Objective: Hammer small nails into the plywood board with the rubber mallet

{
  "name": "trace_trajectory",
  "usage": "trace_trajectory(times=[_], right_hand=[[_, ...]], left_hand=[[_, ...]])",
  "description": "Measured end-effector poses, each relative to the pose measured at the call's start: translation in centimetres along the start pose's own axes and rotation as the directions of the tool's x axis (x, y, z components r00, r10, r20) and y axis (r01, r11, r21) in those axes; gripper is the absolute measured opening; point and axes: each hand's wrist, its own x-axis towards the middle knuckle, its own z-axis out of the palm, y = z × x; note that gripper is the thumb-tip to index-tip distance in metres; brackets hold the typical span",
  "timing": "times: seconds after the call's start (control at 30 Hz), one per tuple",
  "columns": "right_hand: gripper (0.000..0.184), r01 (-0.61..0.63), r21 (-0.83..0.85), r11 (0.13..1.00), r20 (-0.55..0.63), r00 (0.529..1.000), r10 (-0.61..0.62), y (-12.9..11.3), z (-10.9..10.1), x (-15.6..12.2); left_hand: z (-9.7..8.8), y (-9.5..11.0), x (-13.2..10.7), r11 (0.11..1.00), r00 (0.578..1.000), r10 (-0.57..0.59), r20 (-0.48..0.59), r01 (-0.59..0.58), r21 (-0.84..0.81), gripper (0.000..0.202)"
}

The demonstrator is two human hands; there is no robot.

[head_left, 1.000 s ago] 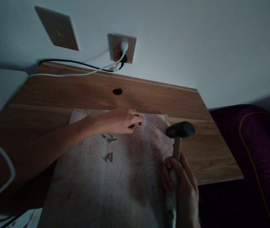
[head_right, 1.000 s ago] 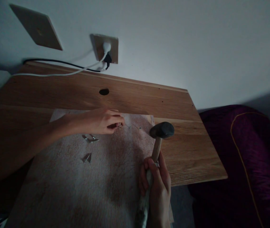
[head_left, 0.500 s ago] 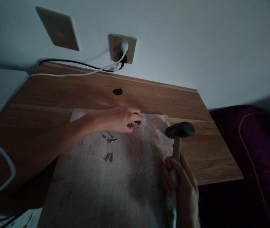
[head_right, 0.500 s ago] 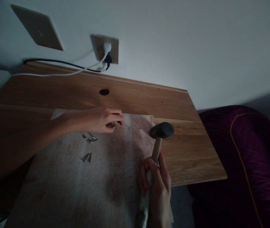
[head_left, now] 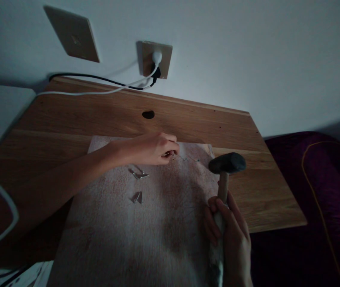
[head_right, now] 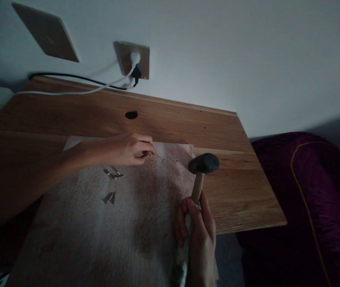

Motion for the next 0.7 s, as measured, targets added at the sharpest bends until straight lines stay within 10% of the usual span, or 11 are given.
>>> trace_trajectory(times=[0.7], right_hand=[[0.021,0.025,-0.025,0.999,0.021,0.999,-0.025,0.4,-0.6,0.3]], left_hand=[[0.9,-1.2,0.2,0.997,0.997,0.050,-0.051,-0.053,-0.063,0.015]])
